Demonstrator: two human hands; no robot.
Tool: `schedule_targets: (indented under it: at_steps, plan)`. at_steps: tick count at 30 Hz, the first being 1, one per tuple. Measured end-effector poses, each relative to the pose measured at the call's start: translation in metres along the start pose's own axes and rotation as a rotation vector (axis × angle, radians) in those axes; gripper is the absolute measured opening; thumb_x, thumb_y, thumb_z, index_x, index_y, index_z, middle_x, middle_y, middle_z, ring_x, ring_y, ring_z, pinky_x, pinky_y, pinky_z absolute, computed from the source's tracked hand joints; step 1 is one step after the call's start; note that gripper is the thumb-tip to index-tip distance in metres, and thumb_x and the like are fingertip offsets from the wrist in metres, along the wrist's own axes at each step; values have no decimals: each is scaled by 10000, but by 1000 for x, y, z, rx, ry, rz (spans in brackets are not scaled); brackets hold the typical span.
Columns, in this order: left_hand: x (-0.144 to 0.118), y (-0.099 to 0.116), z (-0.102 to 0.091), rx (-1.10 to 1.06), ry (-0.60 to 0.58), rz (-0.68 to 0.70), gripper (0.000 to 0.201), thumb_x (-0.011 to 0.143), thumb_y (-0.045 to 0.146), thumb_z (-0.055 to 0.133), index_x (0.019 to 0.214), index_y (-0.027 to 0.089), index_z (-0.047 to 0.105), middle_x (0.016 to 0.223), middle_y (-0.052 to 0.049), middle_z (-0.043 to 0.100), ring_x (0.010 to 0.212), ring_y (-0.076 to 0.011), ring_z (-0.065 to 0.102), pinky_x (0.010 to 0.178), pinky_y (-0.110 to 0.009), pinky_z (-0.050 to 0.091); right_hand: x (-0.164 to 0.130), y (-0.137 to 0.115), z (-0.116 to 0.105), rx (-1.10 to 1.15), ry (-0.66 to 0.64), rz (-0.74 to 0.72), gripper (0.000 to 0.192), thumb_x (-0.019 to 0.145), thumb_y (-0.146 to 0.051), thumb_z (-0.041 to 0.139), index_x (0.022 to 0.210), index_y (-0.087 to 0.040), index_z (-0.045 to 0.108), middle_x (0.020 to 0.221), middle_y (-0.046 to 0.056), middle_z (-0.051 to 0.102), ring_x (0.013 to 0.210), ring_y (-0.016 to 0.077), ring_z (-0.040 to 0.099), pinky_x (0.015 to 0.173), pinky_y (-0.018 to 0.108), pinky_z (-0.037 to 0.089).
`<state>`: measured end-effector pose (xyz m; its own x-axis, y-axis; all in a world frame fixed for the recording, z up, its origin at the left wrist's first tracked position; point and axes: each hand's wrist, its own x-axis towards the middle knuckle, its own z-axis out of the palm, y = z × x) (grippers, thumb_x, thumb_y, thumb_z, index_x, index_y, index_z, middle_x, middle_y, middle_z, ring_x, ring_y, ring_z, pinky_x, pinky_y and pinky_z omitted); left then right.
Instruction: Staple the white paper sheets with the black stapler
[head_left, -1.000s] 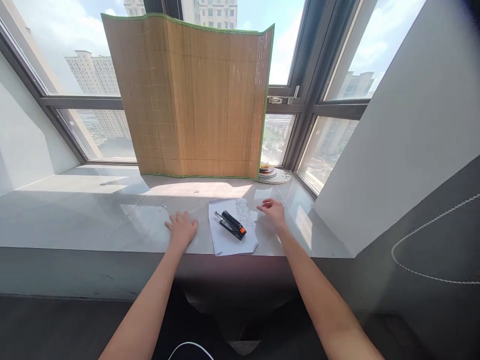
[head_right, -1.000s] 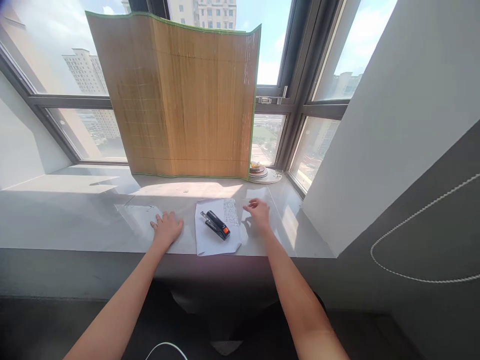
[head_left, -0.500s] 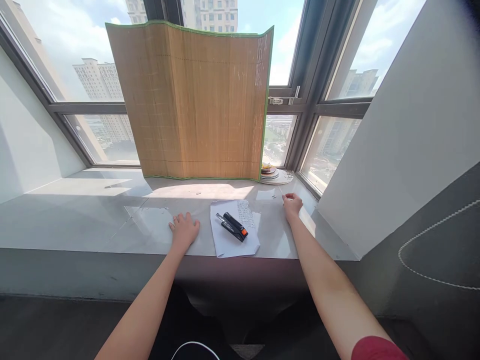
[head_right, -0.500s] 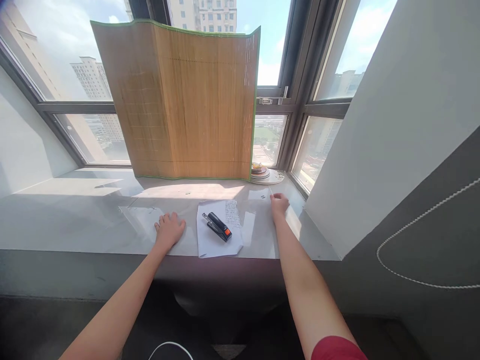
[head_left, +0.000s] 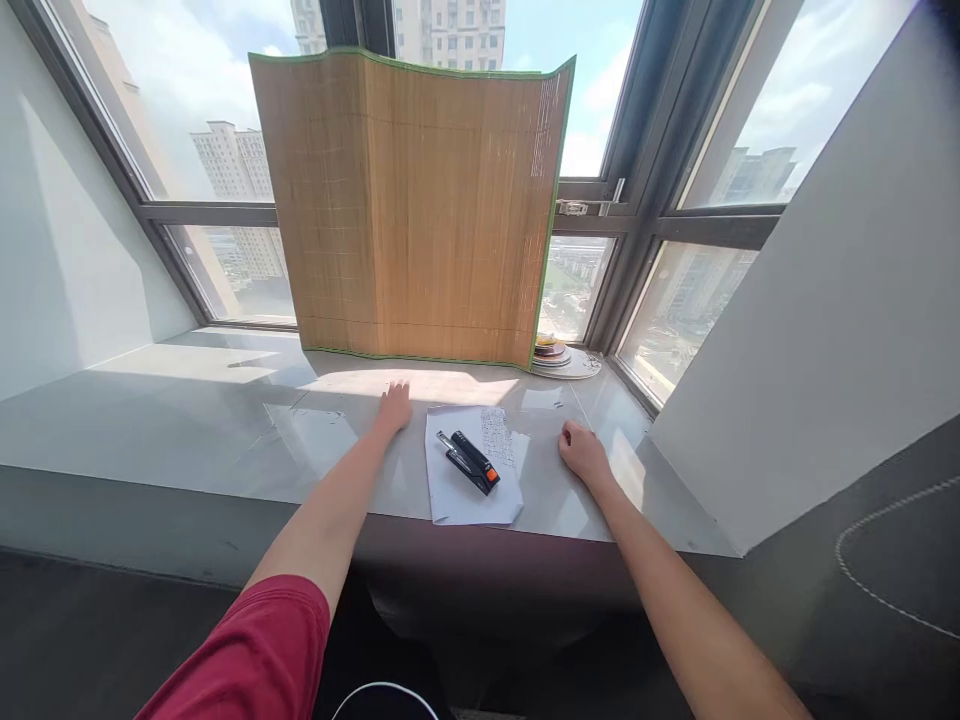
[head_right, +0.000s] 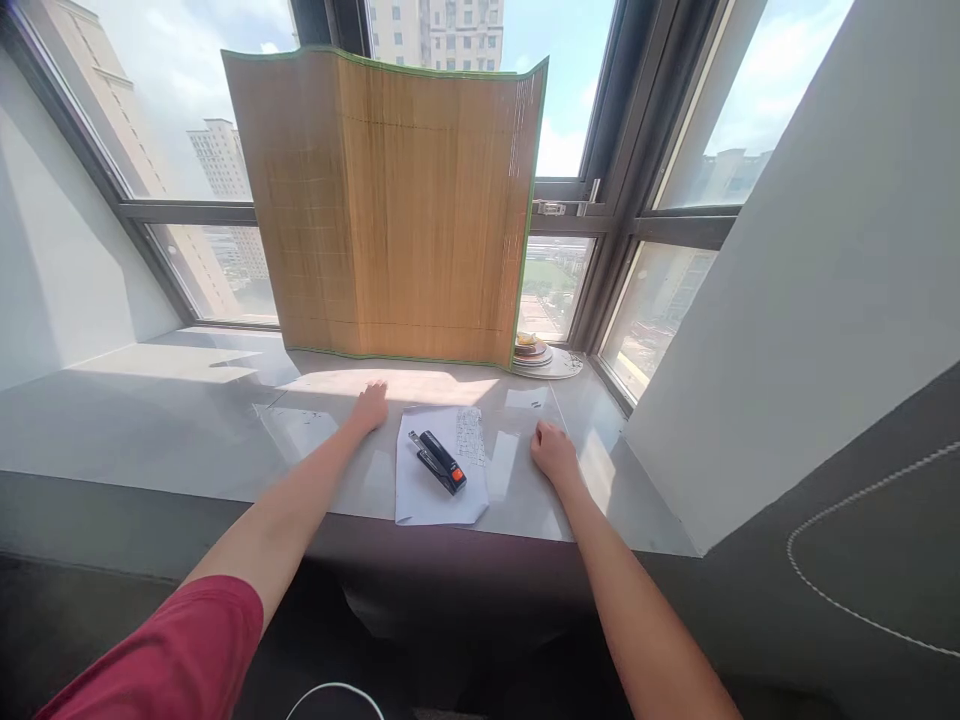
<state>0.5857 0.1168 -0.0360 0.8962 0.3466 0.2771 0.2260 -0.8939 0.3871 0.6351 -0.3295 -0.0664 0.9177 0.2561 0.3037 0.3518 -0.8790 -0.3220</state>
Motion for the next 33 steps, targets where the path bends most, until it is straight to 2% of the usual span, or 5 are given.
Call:
schedule_targets:
  at_steps: [12, 17, 24, 28, 33]
  plan:
    - [-92, 2, -3, 144, 93, 70, 230, 952, 54, 431, 936, 193, 613, 958, -104, 649, 951, -258, 601, 866, -379, 472, -4, -4, -7, 32, 13, -21, 191, 972, -155, 453, 866, -189, 608, 903, 87, 666, 799, 202, 571, 690, 301, 311]
    - [-129, 2, -1, 70, 198, 234, 242, 956, 30, 428, 1035, 178, 602, 1017, -111, 638, 960, -256, 606, 842, -385, 495, -21, -45, -6, 442, 80, -252, 188, 948, -275, 543, 774, -206, 564, 751, 17, 583, 752, 185, 537, 714, 283, 367]
    - [-133, 11, -9, -130, 257, 431, 210, 974, 58, 436, 1023, 194, 588, 1031, -92, 624, 966, -245, 614, 838, -386, 530, -50, -132, 11, 763, -113, -543, 368, 941, -534, 641, 1151, -233, 620, 1056, 40, 624, 906, 193, 573, 836, 305, 462]
    - [-130, 11, -9, -133, 244, 548, 202, 986, 76, 429, 1040, 203, 576, 1028, -79, 632, 972, -241, 597, 853, -387, 528, -46, -138, 8, 577, -281, -581, 653, 799, -448, 820, 1353, -245, 540, 1160, 67, 658, 974, 232, 619, 840, 315, 471]
    - [-129, 12, -8, -97, 178, 620, 205, 1005, 102, 425, 1097, 215, 568, 1037, -74, 642, 979, -242, 582, 860, -377, 501, -47, -138, 7, 543, -227, -647, 380, 843, -202, 707, 1213, -232, 623, 1095, 52, 697, 973, 222, 646, 846, 296, 467]
